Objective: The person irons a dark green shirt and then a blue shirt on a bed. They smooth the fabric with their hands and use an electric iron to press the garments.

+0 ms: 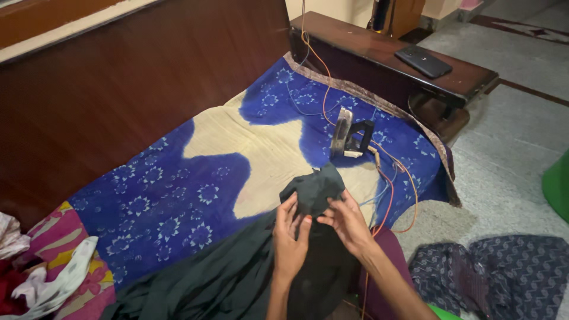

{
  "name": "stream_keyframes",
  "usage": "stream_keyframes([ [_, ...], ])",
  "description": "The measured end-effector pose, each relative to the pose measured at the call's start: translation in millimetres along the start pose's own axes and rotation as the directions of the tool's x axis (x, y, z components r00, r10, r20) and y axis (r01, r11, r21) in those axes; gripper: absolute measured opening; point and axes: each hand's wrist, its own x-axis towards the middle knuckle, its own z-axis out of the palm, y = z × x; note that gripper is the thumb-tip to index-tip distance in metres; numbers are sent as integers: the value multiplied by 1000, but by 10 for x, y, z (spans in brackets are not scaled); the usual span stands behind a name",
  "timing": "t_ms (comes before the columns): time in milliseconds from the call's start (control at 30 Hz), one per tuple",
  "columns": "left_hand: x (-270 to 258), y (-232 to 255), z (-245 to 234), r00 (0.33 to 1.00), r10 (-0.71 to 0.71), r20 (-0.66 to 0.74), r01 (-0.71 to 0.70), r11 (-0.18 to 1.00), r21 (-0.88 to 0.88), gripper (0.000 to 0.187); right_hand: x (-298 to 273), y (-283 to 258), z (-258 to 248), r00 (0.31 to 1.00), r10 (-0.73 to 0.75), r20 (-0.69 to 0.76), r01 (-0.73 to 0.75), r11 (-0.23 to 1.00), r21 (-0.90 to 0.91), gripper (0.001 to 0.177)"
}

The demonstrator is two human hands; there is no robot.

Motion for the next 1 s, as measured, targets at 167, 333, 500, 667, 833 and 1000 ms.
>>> stream_keyframes([
  [167,32,-185,-78,999,37,24,-33,986,-165,32,5,-6,-60,994,45,-95,-53,995,-88,35],
  [333,6,-233,-186,994,-81,70,93,980,-177,20,27,-62,-20,998,61,6,-61,998,-30,33],
  [500,27,-100,-260,958,-287,25,285,929,-236,25,-20,-151,153,977,211,-30,-212,977,-14,39],
  [667,34,95,-288,976,-196,92,212,948,-236,59,-26,-121,218,969,223,103,-232,970,79,50],
  [833,32,179,-307,968,-200,150,225,959,-174,60,-11,-35,138,957,221,190,-255,951,177,37],
  [1000,22,252,-303,966,-175,190,236,897,-372,51,-60,-55,116,921,138,364,-199,971,134,44],
])
